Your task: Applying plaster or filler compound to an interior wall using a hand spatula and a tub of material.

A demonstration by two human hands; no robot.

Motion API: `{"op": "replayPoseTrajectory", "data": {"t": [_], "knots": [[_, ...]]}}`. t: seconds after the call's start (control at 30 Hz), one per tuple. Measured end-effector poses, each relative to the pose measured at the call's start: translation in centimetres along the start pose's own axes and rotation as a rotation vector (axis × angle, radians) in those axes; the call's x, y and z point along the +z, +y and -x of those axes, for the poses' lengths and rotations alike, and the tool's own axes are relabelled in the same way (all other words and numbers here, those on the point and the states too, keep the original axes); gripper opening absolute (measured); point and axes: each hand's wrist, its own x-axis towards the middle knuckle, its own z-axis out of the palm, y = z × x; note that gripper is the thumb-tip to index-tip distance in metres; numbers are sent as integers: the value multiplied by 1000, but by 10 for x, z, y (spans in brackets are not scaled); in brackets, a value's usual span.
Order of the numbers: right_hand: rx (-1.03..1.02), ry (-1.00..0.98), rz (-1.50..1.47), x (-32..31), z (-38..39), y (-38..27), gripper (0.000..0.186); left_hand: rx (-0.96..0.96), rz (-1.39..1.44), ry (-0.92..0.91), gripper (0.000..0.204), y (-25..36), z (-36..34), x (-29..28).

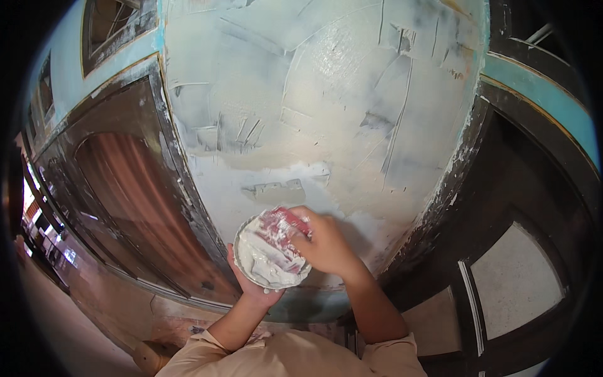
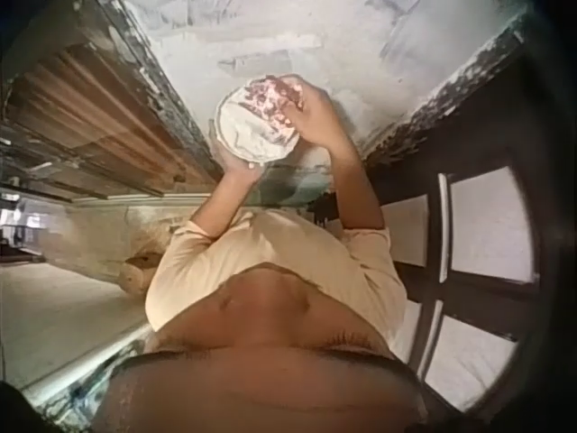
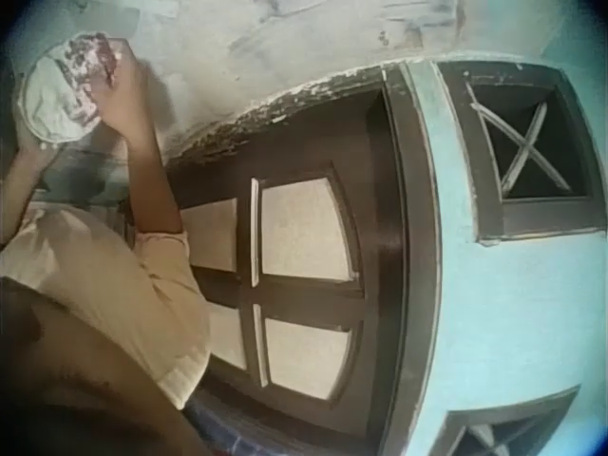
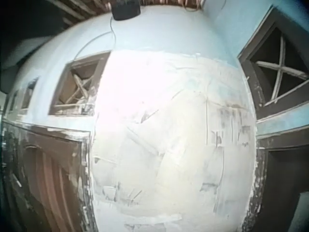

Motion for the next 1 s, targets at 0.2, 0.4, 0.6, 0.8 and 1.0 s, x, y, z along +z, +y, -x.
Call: {"op": "replayPoseTrajectory", "data": {"t": [0.2,0.4,0.6,0.8,1.0], "knots": [[73,224,-684,-7,1,8,31,22,13,-13,83,7,0,5],[-145,250,-550,-25,-4,-5,37,113,-47,-11,85,18,3,13],[-496,653,418,-69,-50,-73,30,69,23,-67,86,29,-3,1],[-1124,844,1205,-134,-130,-153,39,65,19,-42,84,38,-7,-7],[-1163,810,1508,-161,-171,-161,51,105,8,-37,82,50,-11,-19]]}}
